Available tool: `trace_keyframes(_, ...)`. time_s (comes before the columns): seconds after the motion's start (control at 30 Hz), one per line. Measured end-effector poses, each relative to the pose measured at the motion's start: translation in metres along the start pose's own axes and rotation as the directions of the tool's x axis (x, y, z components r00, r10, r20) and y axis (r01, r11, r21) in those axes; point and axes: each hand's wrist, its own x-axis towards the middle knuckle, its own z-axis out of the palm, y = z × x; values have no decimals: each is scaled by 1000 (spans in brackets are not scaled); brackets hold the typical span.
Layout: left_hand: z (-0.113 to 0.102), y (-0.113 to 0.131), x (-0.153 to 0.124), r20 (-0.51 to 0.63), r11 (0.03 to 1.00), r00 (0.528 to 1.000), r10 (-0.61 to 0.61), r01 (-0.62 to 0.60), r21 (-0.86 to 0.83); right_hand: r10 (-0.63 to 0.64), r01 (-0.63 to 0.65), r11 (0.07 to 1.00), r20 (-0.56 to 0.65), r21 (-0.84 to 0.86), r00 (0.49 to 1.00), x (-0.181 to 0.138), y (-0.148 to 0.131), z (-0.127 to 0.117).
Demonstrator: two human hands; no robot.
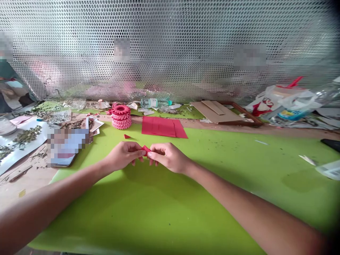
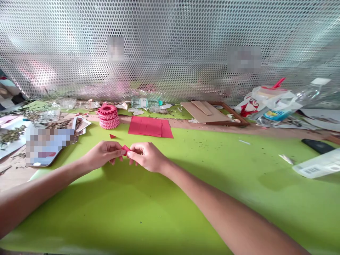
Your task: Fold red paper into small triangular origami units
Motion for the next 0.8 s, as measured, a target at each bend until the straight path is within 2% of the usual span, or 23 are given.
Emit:
trace_keyframes(0.1, 1, 0, 0, -11, 1000, 1000, -7, 7, 6, 6, -6, 1000, -15, -4, 1000, 0, -1, 2)
trace_keyframes(0.27, 0, 1, 0, -5, 1000, 1000, -17, 17, 11, 10, -14, 991, 30, 132, 1000, 2, -2, 2)
trace_keyframes(0.57, -1, 1, 0, 2, 1000, 1000, -24, 24, 4, 130, -121, 949, -12, 292, 991, 7, 3, -3)
trace_keyframes(0.8, -2, 3, -2, 86, 998, 996, -5, 0, 56, 107, -106, 956, 11, 272, 994, 6, 10, -4)
